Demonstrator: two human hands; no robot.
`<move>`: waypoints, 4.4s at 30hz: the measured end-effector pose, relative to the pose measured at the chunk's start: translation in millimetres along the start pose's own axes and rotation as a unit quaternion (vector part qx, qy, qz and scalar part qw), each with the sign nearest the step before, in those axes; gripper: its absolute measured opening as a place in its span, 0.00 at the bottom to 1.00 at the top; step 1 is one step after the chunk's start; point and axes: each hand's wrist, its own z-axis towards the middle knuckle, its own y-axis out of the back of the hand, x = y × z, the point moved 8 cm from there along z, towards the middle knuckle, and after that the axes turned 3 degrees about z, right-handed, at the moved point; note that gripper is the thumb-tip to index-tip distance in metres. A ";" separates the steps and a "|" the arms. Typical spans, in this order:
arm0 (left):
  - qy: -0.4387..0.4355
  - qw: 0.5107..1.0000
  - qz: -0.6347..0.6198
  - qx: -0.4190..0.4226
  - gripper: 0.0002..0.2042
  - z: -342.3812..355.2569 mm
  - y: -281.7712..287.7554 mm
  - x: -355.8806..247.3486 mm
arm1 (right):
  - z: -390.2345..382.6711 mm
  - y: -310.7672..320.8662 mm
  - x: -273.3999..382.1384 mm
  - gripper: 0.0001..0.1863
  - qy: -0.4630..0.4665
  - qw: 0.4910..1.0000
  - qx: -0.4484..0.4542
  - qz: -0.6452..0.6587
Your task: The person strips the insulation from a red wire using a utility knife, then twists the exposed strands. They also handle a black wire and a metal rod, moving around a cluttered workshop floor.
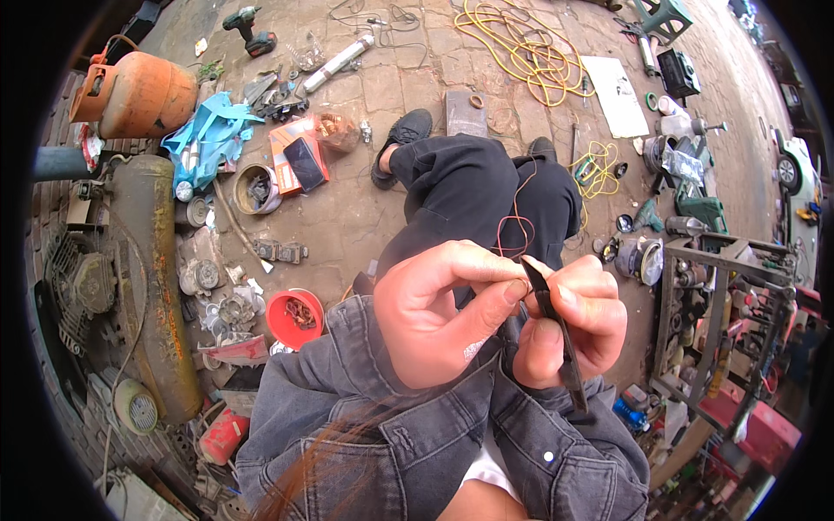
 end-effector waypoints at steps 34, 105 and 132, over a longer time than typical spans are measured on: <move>0.043 0.998 0.043 -0.033 0.04 2.6 3.5 0.8 | -5.4 -0.3 -3.9 0.11 0.027 0.988 -0.118 -0.098; 0.062 0.985 -0.147 -0.067 0.05 -5.4 -5.4 30.4 | -10.8 -5.3 -8.6 0.31 0.022 0.993 -0.016 -0.112; -0.050 0.997 0.005 -0.052 0.06 7.3 2.5 16.4 | -14.8 2.6 -22.2 0.17 -0.091 0.983 -0.143 -0.072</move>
